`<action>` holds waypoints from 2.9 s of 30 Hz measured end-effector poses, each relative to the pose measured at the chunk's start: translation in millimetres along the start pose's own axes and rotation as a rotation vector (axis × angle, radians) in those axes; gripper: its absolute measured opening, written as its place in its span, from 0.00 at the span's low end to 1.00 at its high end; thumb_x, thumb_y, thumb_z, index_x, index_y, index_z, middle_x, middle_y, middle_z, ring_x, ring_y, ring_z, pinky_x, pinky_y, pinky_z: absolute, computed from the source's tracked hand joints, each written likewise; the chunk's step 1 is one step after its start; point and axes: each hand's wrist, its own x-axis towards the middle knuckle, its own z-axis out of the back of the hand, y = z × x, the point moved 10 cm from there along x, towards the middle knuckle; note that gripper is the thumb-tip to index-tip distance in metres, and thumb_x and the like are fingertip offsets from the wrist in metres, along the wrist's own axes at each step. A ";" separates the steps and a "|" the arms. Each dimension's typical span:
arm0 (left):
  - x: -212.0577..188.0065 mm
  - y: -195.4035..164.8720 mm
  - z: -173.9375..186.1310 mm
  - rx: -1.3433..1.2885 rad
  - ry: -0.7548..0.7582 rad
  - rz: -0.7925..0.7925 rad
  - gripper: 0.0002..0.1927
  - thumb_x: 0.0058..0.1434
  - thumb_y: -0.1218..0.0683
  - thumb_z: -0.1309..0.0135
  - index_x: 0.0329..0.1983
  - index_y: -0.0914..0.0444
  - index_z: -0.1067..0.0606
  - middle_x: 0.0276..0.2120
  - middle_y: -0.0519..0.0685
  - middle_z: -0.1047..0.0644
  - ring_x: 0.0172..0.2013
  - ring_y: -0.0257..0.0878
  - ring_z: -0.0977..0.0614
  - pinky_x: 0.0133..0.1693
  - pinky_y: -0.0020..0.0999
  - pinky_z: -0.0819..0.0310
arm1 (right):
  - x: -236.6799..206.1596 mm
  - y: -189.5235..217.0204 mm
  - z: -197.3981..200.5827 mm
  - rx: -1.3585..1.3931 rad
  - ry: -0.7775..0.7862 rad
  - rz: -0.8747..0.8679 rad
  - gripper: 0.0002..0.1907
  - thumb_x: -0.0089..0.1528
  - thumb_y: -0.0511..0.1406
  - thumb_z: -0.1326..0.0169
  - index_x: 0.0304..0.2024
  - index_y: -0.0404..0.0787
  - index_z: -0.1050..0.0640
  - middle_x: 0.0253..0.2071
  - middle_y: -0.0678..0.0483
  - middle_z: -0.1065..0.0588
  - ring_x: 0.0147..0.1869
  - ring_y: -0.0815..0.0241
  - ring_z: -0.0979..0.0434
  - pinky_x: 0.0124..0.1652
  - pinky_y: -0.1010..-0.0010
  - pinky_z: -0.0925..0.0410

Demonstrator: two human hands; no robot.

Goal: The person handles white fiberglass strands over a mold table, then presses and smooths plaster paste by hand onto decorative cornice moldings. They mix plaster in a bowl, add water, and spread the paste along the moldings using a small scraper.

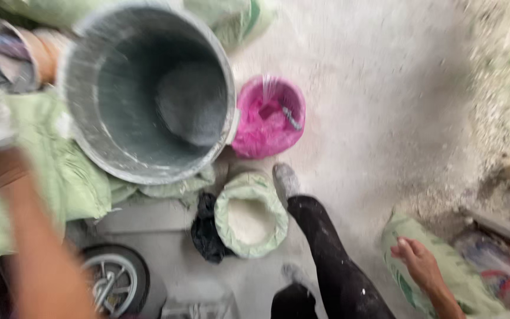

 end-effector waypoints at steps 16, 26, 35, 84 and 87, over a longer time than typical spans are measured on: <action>-159.1 -124.7 -12.5 -0.379 0.675 0.014 0.35 0.65 0.45 0.45 0.72 0.60 0.40 0.66 0.60 0.32 0.65 0.52 0.29 0.62 0.50 0.34 | -67.7 -83.8 25.9 0.140 0.003 -0.191 0.24 0.69 0.42 0.52 0.60 0.30 0.26 0.44 0.43 0.18 0.45 0.52 0.16 0.46 0.65 0.26; -484.7 -63.2 53.0 -1.344 0.767 0.147 0.36 0.68 0.47 0.43 0.76 0.63 0.38 0.67 0.54 0.30 0.61 0.45 0.25 0.58 0.48 0.29 | -207.3 -106.5 62.5 0.018 -0.027 0.490 0.22 0.66 0.45 0.49 0.57 0.40 0.23 0.41 0.51 0.18 0.44 0.61 0.17 0.46 0.66 0.26; -866.5 -11.9 9.8 -1.017 1.172 0.200 0.31 0.70 0.52 0.49 0.74 0.58 0.42 0.64 0.55 0.29 0.57 0.50 0.24 0.53 0.53 0.26 | -514.2 -325.7 280.1 0.290 -0.430 0.585 0.18 0.68 0.43 0.47 0.55 0.41 0.23 0.44 0.54 0.19 0.48 0.66 0.19 0.47 0.69 0.25; -1772.0 167.4 137.7 -0.993 0.914 0.435 0.26 0.66 0.51 0.45 0.67 0.62 0.31 0.56 0.53 0.21 0.53 0.45 0.18 0.51 0.44 0.24 | -433.3 -814.3 675.4 0.745 -0.076 0.506 0.24 0.64 0.38 0.51 0.63 0.46 0.33 0.55 0.52 0.28 0.54 0.55 0.26 0.50 0.58 0.29; -1814.8 219.1 146.6 -1.006 0.841 0.533 0.26 0.66 0.52 0.45 0.66 0.63 0.30 0.56 0.53 0.21 0.53 0.45 0.19 0.51 0.44 0.24 | -467.1 -809.4 699.2 0.889 -0.014 0.537 0.25 0.62 0.38 0.52 0.62 0.47 0.37 0.54 0.50 0.30 0.52 0.52 0.24 0.44 0.53 0.26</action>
